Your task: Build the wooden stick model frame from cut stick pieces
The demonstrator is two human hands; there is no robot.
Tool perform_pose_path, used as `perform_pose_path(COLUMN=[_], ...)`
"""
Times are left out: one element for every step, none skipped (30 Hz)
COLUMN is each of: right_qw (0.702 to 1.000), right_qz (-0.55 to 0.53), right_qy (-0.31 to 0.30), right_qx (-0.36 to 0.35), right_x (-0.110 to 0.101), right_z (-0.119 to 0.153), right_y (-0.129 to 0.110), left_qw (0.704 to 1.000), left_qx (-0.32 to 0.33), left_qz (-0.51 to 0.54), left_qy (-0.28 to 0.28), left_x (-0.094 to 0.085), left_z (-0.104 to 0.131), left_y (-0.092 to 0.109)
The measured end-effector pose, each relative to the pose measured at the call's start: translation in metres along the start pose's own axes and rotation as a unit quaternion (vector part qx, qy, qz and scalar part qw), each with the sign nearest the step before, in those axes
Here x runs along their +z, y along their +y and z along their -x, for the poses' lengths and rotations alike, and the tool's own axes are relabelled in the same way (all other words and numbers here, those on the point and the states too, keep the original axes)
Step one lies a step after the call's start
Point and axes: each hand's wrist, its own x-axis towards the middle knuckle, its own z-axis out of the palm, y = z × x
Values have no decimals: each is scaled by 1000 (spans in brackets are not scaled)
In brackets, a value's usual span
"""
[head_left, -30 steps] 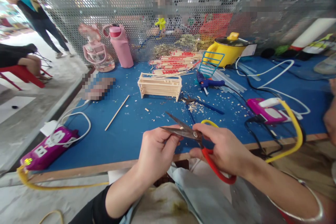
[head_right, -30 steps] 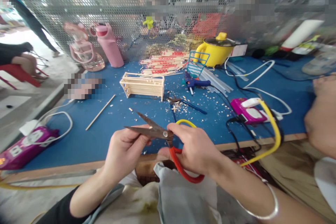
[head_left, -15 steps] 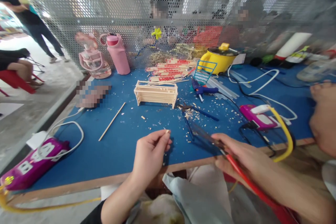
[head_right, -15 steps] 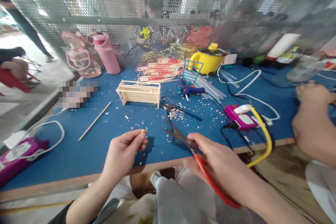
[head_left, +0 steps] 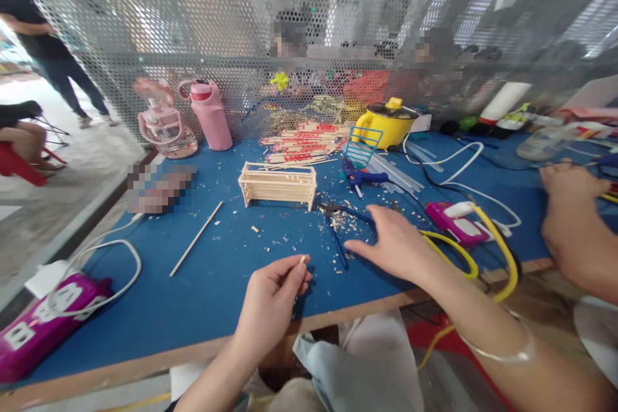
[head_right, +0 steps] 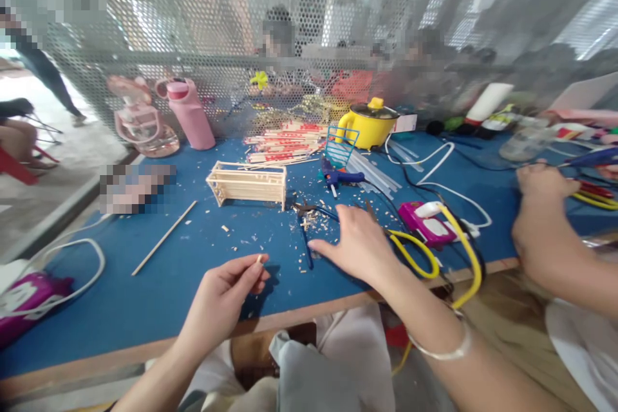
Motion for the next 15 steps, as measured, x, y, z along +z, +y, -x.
perform_pose_path(right_qw=[1000,999,998,998,998,997,995,992,987,977,960,932,888,826,748], right_qz=[-20,-33,-38,-40,-45,-56,-75,-104,-145,-198,-265,-347,-443,-546,-645], right_qy=[-18,-30,-41,-46,-47,-48,-48,-46,-41,-35,-34,-39,-53,-78,-112], right_qx=[-10,-12,-5,7,21,33,44,50,54,64,79,96,110,116,112], right_x=[5,10,14,18,20,20,19,16,13,8,3,-2,-7,-10,-12], right_z=[-3,-6,-7,-8,-7,-6,-4,-2,1,4,6,9,12,14,16], right_y=[-10,-18,-23,-26,-26,-24,-22,-18,-14,-11,-9,-8,-8,-10,-13], left_qw=[1000,1000,1000,1000,1000,1000,1000,1000,1000,1000,999,999,998,998,997], left_qx=[-2,-3,-4,-3,-2,-1,0,0,0,0,-1,-1,-1,0,1], left_qz=[-2,-5,-8,-10,-11,-10,-7,-1,8,20,32,45,56,66,73], left_qy=[-4,-6,-7,-6,-4,0,4,8,11,12,10,3,-7,-18,-29], left_x=[-1,-2,-3,-4,-5,-7,-7,-8,-8,-7,-5,-3,0,3,7], left_z=[1,2,4,5,6,6,6,6,5,4,3,1,-1,-3,-5], left_y=[1,1,1,1,0,-1,-1,-1,-1,-1,0,2,4,6,8])
